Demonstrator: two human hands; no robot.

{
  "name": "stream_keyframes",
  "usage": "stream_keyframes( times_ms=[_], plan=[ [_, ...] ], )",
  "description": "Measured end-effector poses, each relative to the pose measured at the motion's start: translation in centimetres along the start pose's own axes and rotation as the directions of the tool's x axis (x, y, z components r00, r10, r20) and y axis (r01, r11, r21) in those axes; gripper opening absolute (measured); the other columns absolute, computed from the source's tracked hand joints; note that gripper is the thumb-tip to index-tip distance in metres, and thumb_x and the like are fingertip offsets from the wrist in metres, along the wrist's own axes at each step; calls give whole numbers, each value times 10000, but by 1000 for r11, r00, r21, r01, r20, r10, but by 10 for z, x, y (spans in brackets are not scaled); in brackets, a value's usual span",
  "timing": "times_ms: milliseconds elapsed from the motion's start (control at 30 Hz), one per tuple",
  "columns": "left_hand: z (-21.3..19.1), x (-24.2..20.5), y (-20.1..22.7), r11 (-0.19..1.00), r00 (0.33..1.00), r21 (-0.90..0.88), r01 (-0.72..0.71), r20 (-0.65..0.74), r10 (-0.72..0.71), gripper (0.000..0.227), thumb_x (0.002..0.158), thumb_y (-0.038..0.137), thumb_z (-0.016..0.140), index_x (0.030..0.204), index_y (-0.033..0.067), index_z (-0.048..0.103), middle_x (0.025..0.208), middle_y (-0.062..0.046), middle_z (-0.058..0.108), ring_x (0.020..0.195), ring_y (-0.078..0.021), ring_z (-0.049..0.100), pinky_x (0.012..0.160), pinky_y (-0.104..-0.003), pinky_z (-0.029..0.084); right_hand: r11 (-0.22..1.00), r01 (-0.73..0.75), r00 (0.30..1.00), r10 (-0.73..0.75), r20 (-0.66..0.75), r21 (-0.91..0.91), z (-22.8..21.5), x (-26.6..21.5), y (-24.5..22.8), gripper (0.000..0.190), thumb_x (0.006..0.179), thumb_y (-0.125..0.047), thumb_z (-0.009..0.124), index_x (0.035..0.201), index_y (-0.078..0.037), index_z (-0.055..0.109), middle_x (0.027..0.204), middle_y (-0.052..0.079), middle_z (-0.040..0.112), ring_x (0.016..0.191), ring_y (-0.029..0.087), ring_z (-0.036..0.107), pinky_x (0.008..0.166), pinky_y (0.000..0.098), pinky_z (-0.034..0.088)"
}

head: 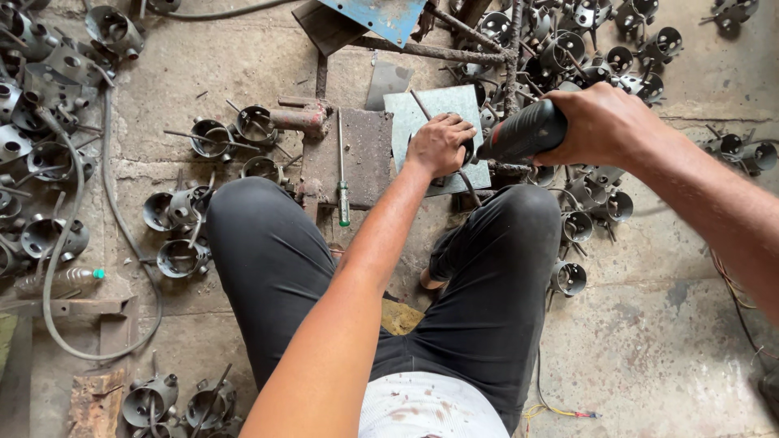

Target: The person sits on the floor and uses a handheld power drill to drill holes into small metal parts. They hold each part steady with their left hand while operating the drill with their right hand, then place the finished part on the floor.

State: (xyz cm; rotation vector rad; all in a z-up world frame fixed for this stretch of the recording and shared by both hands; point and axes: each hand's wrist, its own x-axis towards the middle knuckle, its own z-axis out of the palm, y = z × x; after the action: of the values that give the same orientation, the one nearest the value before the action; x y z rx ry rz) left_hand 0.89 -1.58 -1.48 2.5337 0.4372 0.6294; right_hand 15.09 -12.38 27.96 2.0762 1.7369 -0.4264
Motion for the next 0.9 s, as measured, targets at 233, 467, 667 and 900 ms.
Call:
stream_keyframes(
  times_ms=[233,467,667,900],
  plan=[
    [10,-1,-1,1000,1000,10,-8,-19,8,425,799,80,573,1183,88,755,1264,-100,731,1223,-271,672,1153,-414,454,996,-65,998,65,-1,65,12,-7,4,547,770,-374,877,1178,-74,670,944,142,780,694,246,768,671,389,673],
    [7,0,1,1000,999,-4,-8,-53,8,422,774,68,573,1148,89,766,1242,-103,739,1205,-274,675,1143,-422,457,987,-135,991,134,21,87,7,-9,-3,551,768,-357,884,1195,-87,664,923,133,782,666,240,766,642,388,670],
    [0,-1,5,1000,999,-29,1,-51,-3,402,780,69,571,1131,79,768,1228,-94,748,1187,-253,689,1156,-417,459,993,-120,993,120,-9,24,3,-12,-7,568,731,-380,912,1175,-113,679,901,122,783,696,246,757,687,405,661],
    [0,0,7,1000,997,-3,-1,-74,0,431,755,72,566,1135,93,770,1232,-102,741,1186,-266,683,1139,-424,450,994,-102,993,104,-54,38,1,-16,-3,568,715,-368,923,1178,-128,696,883,115,788,709,242,760,727,403,658]
  ],
)
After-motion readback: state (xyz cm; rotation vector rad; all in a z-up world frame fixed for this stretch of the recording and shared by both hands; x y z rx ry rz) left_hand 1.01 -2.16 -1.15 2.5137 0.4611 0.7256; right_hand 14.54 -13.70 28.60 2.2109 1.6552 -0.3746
